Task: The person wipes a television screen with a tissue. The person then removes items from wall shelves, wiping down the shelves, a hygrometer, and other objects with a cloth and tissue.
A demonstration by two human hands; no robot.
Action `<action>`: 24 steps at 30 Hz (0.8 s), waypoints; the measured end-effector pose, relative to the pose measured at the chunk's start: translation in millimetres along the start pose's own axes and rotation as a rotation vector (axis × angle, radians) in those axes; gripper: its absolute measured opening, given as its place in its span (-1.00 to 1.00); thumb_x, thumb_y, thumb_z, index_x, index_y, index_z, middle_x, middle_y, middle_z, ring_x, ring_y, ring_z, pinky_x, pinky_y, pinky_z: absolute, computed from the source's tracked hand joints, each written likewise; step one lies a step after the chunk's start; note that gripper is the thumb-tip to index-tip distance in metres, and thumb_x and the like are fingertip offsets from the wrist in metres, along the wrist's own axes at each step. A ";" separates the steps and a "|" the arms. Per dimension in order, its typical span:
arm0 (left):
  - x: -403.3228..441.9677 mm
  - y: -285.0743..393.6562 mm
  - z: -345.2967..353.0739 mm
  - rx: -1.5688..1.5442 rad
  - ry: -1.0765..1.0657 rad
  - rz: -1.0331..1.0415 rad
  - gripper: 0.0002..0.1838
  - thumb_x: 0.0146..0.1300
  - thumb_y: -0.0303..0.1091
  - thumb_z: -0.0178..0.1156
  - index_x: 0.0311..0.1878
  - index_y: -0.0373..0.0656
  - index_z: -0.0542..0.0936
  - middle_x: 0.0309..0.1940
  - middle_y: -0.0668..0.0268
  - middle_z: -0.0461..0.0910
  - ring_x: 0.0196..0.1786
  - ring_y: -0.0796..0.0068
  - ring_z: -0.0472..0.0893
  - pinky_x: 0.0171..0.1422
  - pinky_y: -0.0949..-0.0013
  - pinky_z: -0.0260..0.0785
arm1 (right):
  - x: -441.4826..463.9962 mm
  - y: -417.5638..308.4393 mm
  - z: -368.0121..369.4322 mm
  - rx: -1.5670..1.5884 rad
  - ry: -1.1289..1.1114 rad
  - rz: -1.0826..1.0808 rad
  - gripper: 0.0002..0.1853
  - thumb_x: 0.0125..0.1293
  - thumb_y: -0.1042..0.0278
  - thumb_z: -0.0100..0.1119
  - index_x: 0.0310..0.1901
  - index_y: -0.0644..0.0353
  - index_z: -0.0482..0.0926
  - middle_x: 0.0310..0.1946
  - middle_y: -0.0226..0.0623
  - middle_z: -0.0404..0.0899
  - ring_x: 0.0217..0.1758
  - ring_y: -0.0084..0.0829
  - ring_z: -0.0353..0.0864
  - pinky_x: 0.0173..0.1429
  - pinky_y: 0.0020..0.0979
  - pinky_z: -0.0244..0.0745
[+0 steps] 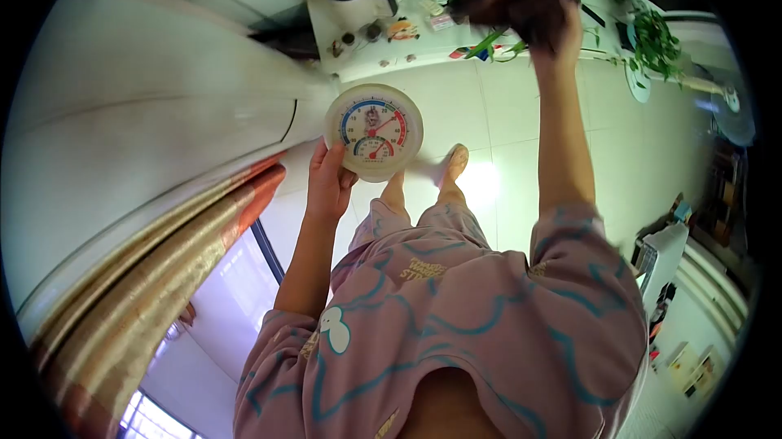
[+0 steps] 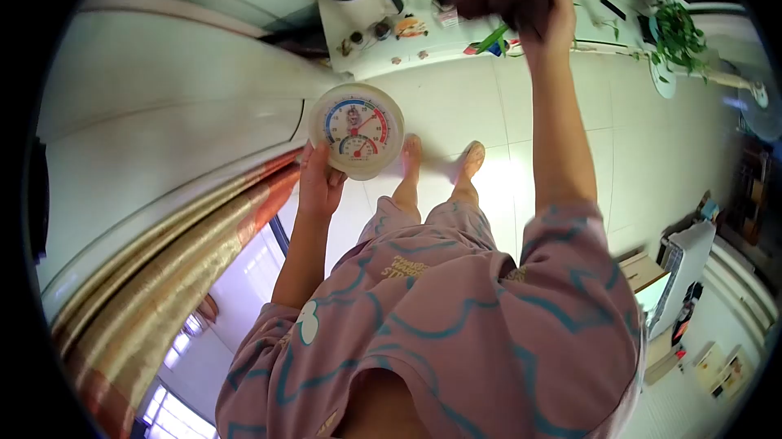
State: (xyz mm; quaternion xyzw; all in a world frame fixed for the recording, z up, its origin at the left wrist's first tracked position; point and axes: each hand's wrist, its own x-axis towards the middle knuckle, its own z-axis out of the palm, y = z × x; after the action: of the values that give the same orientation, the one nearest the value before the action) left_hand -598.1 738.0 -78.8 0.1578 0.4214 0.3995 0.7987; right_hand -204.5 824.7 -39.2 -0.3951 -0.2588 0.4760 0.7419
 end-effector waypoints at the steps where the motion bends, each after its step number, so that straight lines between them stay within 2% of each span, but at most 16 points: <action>1: 3.6 5.7 12.4 0.005 -0.036 0.016 -0.82 0.40 -0.36 0.05 0.02 -0.05 0.48 -0.42 0.52 0.51 -0.63 0.78 0.21 -0.55 0.62 0.06 | -35.3 -5.8 -5.7 0.029 -0.009 -0.072 -0.63 0.36 0.07 -0.03 0.04 0.14 0.45 -0.10 -0.25 0.56 -0.04 -0.27 0.57 0.07 -0.20 0.49; 3: 8.4 10.5 37.4 0.043 -0.100 0.039 -0.82 0.38 -0.37 0.08 0.02 -0.07 0.48 -0.40 0.49 0.51 -0.62 0.77 0.22 -0.55 0.62 0.08 | -113.3 -16.5 8.6 0.269 0.267 0.012 -0.57 0.37 0.04 -0.05 0.13 0.14 0.43 -0.03 -0.19 0.57 0.03 -0.21 0.58 0.17 -0.20 0.45; 5: 10.2 7.1 66.3 0.083 -0.177 0.048 -0.81 0.36 -0.38 0.10 0.01 -0.09 0.48 -0.39 0.47 0.51 -0.62 0.76 0.24 -0.55 0.62 0.10 | -186.0 -16.6 -16.7 0.488 0.077 0.085 -0.48 0.39 0.02 -0.09 0.24 0.19 0.36 0.10 -0.15 0.51 0.18 -0.16 0.50 0.29 -0.16 0.37; 7: 8.9 -3.0 97.5 0.210 -0.299 0.179 -0.78 0.32 -0.40 0.14 0.01 -0.14 0.46 -0.35 0.41 0.52 -0.58 0.74 0.29 -0.53 0.60 0.17 | -238.4 -25.4 11.3 0.225 0.261 0.085 -0.42 0.42 0.00 -0.13 0.32 0.24 0.28 0.20 -0.15 0.44 0.26 -0.15 0.42 0.33 -0.12 0.33; 8: 6.3 -7.2 112.8 0.274 -0.324 0.177 -0.74 0.29 -0.45 0.17 0.02 -0.19 0.45 -0.32 0.37 0.52 -0.54 0.72 0.35 -0.49 0.58 0.25 | -260.5 -29.5 21.8 0.209 0.278 0.096 -0.42 0.42 0.01 -0.12 0.33 0.24 0.26 0.24 -0.17 0.39 0.30 -0.15 0.38 0.36 -0.11 0.29; 9: 3.1 -14.8 127.6 0.286 -0.374 0.153 -0.74 0.29 -0.45 0.17 0.02 -0.19 0.45 -0.32 0.37 0.52 -0.54 0.72 0.35 -0.49 0.58 0.25 | -275.1 -33.6 26.9 0.195 0.297 0.108 -0.42 0.42 0.03 -0.11 0.34 0.25 0.24 0.28 -0.19 0.35 0.33 -0.16 0.34 0.39 -0.11 0.24; 10: -2.3 -24.6 142.0 0.325 -0.471 0.196 -0.73 0.27 -0.46 0.19 0.03 -0.20 0.45 -0.32 0.38 0.52 -0.50 0.71 0.38 -0.47 0.57 0.27 | -285.4 -31.3 20.6 -0.199 0.276 0.071 -0.41 0.42 0.07 -0.09 0.37 0.23 0.19 0.31 -0.21 0.31 0.36 -0.18 0.29 0.42 -0.12 0.17; 12: -15.0 -42.7 162.0 0.387 -0.627 0.224 -0.69 0.22 -0.47 0.24 0.03 -0.26 0.48 -0.31 0.39 0.53 -0.42 0.68 0.44 -0.38 0.57 0.33 | -297.1 -42.7 30.2 -0.209 0.309 -0.024 -0.39 0.43 0.12 -0.06 0.41 0.21 0.10 0.36 -0.23 0.23 0.41 -0.23 0.21 0.48 -0.14 0.04; 13: -20.5 -53.7 171.3 0.399 -0.671 0.197 -0.69 0.22 -0.47 0.24 0.03 -0.26 0.48 -0.31 0.39 0.53 -0.42 0.68 0.44 -0.38 0.57 0.33 | -302.9 -55.9 39.1 0.177 0.333 -0.111 -0.37 0.43 0.13 -0.05 0.42 0.20 0.06 0.38 -0.24 0.18 0.43 -0.24 0.16 0.50 -0.15 -0.01; 15: -28.1 -74.0 185.1 0.653 -0.670 0.350 -0.69 0.17 -0.46 0.28 -0.01 -0.29 0.53 -0.28 0.38 0.56 -0.37 0.63 0.49 -0.30 0.55 0.35 | -318.3 -67.4 24.3 0.186 0.408 -0.186 -0.37 0.44 0.13 -0.04 0.43 0.20 0.05 0.39 -0.24 0.16 0.43 -0.25 0.16 0.48 -0.15 0.03; 16: -31.1 -77.1 189.8 0.815 -0.748 0.393 -0.68 0.11 -0.46 0.31 -0.05 -0.29 0.57 -0.22 0.33 0.60 -0.30 0.56 0.55 -0.22 0.52 0.38 | -329.1 -73.4 15.6 0.197 0.432 -0.188 -0.38 0.44 0.14 -0.03 0.42 0.21 0.06 0.38 -0.24 0.18 0.43 -0.25 0.17 0.48 -0.16 0.04; 17: -40.2 -85.8 199.3 0.829 -0.782 0.378 -0.68 0.11 -0.46 0.31 -0.05 -0.29 0.57 -0.22 0.33 0.60 -0.30 0.56 0.55 -0.22 0.52 0.38 | -340.0 -78.9 6.9 0.210 0.454 -0.187 -0.38 0.44 0.15 -0.02 0.41 0.21 0.08 0.37 -0.25 0.19 0.43 -0.25 0.17 0.47 -0.16 0.05; 18: -50.5 -93.5 209.5 0.908 -0.807 0.451 -0.69 0.11 -0.45 0.31 -0.06 -0.27 0.57 -0.21 0.29 0.61 -0.27 0.52 0.58 -0.21 0.50 0.39 | -350.3 -83.4 -1.5 0.219 0.478 -0.210 -0.38 0.44 0.15 -0.02 0.41 0.21 0.08 0.37 -0.25 0.19 0.43 -0.25 0.17 0.47 -0.16 0.05; 21: -81.6 -120.1 240.0 1.029 -0.900 0.581 -0.72 0.11 -0.42 0.32 -0.09 -0.25 0.58 -0.21 0.21 0.63 -0.25 0.44 0.61 -0.20 0.46 0.42 | -380.2 -99.7 -28.6 0.129 0.574 -0.358 -0.56 0.45 0.32 -0.04 0.31 0.27 0.27 0.20 -0.33 0.35 0.24 -0.45 0.29 0.37 -0.31 0.15; 22: -91.2 -128.3 248.6 1.046 -0.935 0.614 -0.72 0.12 -0.41 0.32 -0.09 -0.25 0.58 -0.21 0.19 0.63 -0.25 0.42 0.61 -0.21 0.45 0.43 | -390.4 -98.4 -40.0 0.065 0.595 -0.375 -0.59 0.45 0.33 -0.01 0.26 0.28 0.34 0.09 -0.39 0.42 0.13 -0.52 0.35 0.28 -0.38 0.25; 24: -113.8 -144.3 270.5 1.067 -1.028 0.727 -0.73 0.12 -0.40 0.32 -0.11 -0.24 0.59 -0.23 0.17 0.64 -0.26 0.37 0.62 -0.22 0.44 0.44 | -412.0 -112.2 -62.3 0.002 0.613 -0.434 -0.61 0.45 0.33 -0.01 0.24 0.27 0.36 0.06 -0.41 0.44 0.10 -0.54 0.37 0.24 -0.40 0.29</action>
State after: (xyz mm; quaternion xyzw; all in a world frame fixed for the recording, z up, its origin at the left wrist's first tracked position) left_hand -346.1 582.1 59.5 0.8056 0.0591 0.2570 0.5306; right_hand -271.0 402.0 16.5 -0.4545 -0.1016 0.1676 0.8689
